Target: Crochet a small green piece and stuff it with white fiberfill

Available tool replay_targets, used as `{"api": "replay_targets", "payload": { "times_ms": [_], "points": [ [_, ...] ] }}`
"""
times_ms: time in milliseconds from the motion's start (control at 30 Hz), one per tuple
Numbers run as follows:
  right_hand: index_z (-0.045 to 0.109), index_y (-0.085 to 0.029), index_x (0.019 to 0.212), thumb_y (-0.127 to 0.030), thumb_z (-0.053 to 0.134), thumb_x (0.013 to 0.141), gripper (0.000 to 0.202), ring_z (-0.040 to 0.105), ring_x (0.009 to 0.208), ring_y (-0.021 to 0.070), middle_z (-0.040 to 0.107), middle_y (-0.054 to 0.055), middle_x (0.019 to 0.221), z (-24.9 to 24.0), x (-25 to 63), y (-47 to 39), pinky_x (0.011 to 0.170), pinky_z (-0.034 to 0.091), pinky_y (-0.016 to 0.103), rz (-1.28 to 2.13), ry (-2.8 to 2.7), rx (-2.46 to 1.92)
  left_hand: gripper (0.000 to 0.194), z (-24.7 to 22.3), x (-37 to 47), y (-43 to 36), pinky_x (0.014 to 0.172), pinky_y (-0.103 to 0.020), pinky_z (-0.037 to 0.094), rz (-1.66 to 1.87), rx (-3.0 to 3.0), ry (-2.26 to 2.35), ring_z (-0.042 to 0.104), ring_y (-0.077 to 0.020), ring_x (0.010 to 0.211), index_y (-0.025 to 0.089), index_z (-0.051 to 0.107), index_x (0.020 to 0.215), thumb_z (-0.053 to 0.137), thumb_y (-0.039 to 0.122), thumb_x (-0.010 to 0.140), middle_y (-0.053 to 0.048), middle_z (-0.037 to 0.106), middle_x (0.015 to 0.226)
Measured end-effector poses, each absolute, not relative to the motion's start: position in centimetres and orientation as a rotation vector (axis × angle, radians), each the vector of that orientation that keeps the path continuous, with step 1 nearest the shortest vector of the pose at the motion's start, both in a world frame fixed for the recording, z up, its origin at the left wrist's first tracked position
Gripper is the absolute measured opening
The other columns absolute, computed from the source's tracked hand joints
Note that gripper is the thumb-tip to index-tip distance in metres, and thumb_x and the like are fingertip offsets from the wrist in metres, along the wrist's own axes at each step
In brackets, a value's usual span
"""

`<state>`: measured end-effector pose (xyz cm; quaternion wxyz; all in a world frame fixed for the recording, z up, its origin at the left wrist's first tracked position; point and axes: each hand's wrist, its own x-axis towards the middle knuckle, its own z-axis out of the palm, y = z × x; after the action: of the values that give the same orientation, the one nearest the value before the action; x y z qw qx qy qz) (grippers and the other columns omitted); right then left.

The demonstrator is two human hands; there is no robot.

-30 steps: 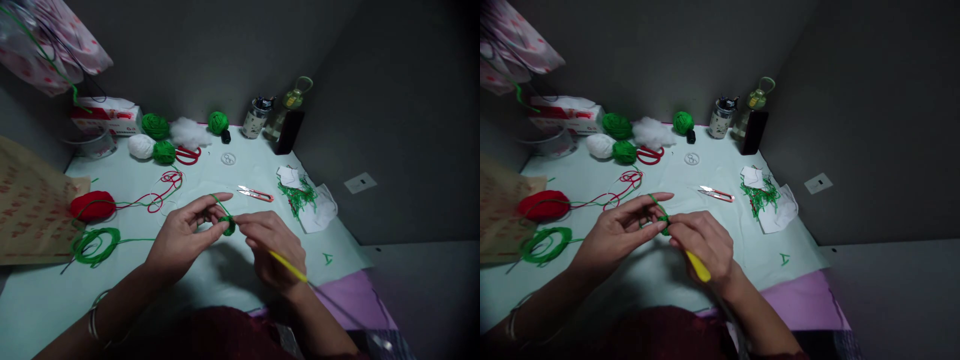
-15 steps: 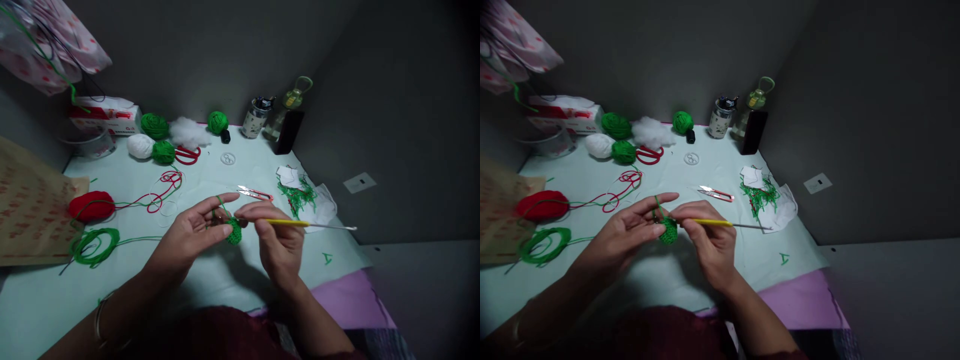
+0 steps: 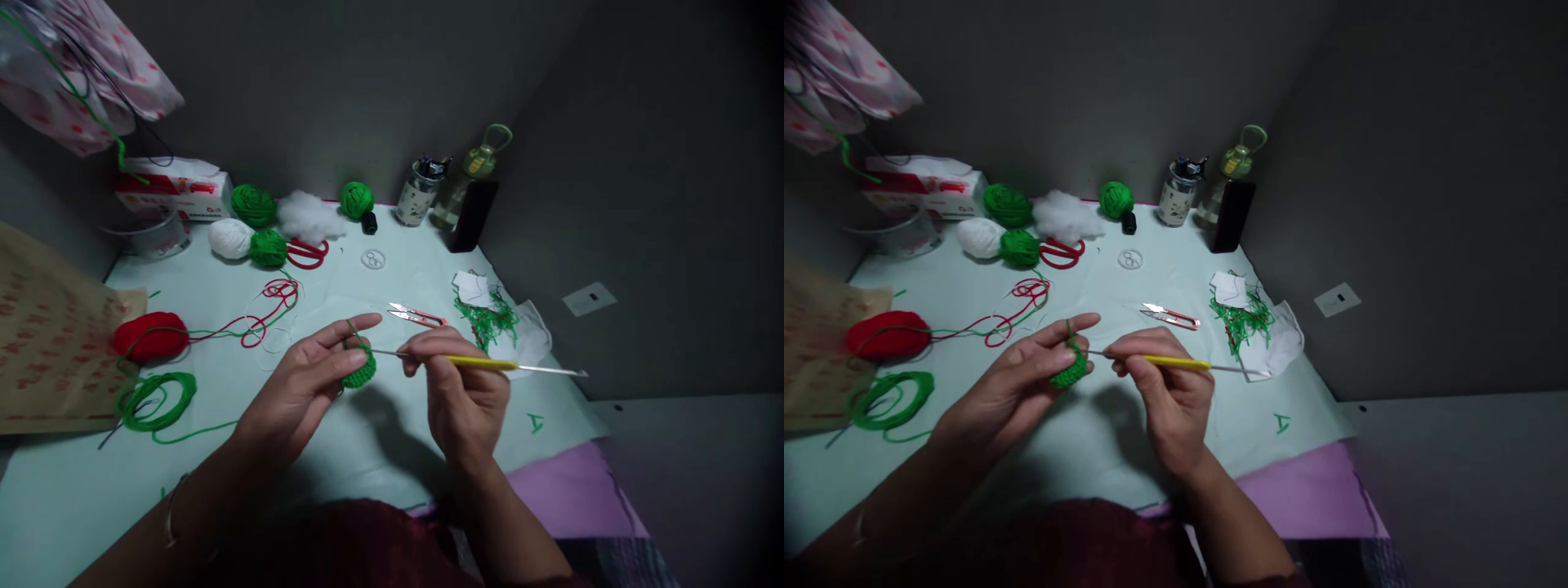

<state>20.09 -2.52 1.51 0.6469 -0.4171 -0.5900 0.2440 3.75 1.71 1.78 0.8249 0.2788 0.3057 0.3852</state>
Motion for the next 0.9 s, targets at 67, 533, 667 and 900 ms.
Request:
{"api": "replay_targets", "payload": {
  "times_ms": [67,533,667,900],
  "points": [
    [0.076,-0.027,0.100,-0.020,0.060,0.097,0.018,0.067,0.085,0.0179,0.074,0.003,0.091,1.4,20.0,-2.3,0.071,0.057,0.034,0.650,-1.348,-0.932,0.039,1.8,3.8,1.5,0.078,-0.021,0.046,0.835,0.705,0.666,0.058,-0.0105,0.079,0.025,0.076,0.116,0.082,0.020,0.078,0.000,0.069,0.087],
    [0.069,-0.022,0.097,-0.030,0.055,0.100,0.017,0.068,0.073,0.0135,0.074,0.003,0.086,1.1,20.8,-1.6,0.071,0.058,0.030,0.996,-1.167,-0.851,0.034,2.7,2.8,1.9,0.078,-0.026,0.047,0.791,0.964,0.764,0.056,-0.0144,0.082,0.028,0.078,0.113,0.079,0.023,0.079,-0.001,0.062,0.087],
    [0.069,-0.023,0.101,-0.024,0.050,0.102,0.019,0.068,0.077,0.0147,0.074,0.004,0.093,1.5,20.9,-2.5,0.071,0.059,0.033,0.816,-1.320,-0.948,0.034,2.5,2.8,1.9,0.077,-0.026,0.048,0.810,1.024,0.800,0.057,-0.0142,0.081,0.026,0.078,0.113,0.077,0.021,0.079,-0.001,0.062,0.085],
    [0.065,-0.023,0.120,-0.012,0.052,0.098,0.028,0.072,0.094,0.0199,0.075,0.008,0.102,1.2,20.4,-3.3,0.076,0.062,0.037,0.145,-1.806,-0.930,0.034,2.3,3.3,1.1,0.085,-0.027,0.046,0.956,1.215,0.973,0.057,-0.0146,0.084,0.027,0.077,0.112,0.075,0.016,0.080,0.001,0.063,0.083]
  ]
}}
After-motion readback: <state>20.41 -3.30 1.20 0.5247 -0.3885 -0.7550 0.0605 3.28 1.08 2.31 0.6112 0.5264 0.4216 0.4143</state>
